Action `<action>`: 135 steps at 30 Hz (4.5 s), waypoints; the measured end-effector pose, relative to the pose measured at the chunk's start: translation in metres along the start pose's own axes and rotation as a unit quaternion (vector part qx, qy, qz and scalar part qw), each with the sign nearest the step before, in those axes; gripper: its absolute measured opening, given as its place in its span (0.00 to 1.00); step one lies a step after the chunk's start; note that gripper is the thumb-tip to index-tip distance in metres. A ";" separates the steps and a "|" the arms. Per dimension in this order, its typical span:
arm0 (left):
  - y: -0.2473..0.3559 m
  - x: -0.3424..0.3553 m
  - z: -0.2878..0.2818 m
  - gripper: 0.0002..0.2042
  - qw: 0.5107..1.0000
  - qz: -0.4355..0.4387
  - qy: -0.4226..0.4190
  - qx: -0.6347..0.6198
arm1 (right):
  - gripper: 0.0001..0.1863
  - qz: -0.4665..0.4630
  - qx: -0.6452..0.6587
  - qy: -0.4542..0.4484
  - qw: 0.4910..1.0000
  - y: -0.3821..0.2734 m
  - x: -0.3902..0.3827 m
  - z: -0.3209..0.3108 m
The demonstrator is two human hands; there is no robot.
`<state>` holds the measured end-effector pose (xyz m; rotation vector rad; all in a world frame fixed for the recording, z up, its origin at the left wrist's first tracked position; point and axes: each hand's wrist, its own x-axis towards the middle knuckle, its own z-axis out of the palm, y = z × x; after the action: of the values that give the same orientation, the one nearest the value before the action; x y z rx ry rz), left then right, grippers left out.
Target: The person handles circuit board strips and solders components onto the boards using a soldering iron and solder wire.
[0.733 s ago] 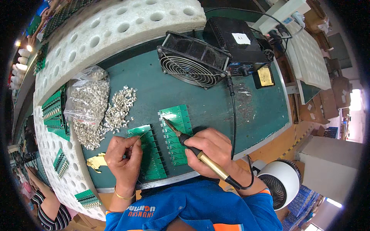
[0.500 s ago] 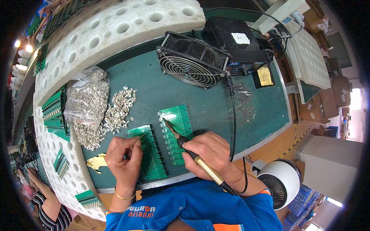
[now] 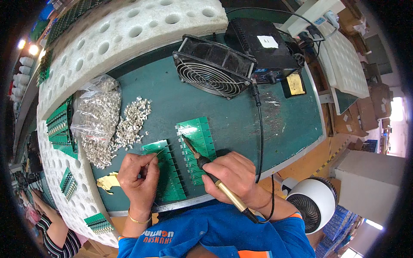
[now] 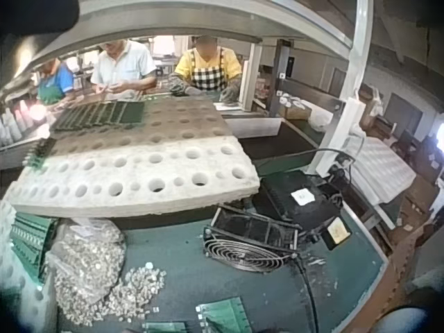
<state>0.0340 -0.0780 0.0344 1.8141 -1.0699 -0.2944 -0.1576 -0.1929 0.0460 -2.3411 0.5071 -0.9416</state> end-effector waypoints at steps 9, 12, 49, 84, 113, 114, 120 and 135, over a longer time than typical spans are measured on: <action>-0.001 0.000 0.001 0.08 1.000 0.005 0.002 0.001 | 0.19 -0.003 -0.009 0.006 1.000 0.000 -0.001 0.001; 0.001 0.001 0.000 0.08 1.000 0.008 0.001 0.005 | 0.19 -0.005 -0.013 0.003 1.000 -0.001 -0.001 0.001; 0.007 -0.005 -0.001 0.06 1.000 -0.015 -0.004 0.006 | 0.18 0.036 0.037 0.026 0.998 0.000 -0.005 -0.004; 0.007 -0.007 0.004 0.09 0.998 0.047 -0.004 0.051 | 0.18 0.032 0.037 0.015 0.999 0.001 -0.001 -0.005; 0.005 -0.007 0.004 0.08 0.999 0.037 -0.014 0.032 | 0.18 0.006 -0.007 0.007 1.000 -0.010 -0.010 0.001; 0.006 -0.007 0.004 0.08 0.999 0.036 -0.016 0.030 | 0.18 0.006 -0.006 0.007 1.000 -0.010 -0.010 0.001; 0.003 -0.009 0.004 0.08 0.999 0.033 -0.018 0.029 | 0.18 0.005 0.001 0.007 1.000 -0.010 -0.011 0.001; 0.004 -0.009 0.006 0.08 0.999 0.036 -0.014 0.030 | 0.18 -0.007 -0.018 -0.020 1.000 -0.010 -0.013 0.000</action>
<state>0.0233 -0.0753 0.0323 1.8241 -1.1723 -0.2472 -0.1652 -0.1783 0.0455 -2.3936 0.4944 -0.8972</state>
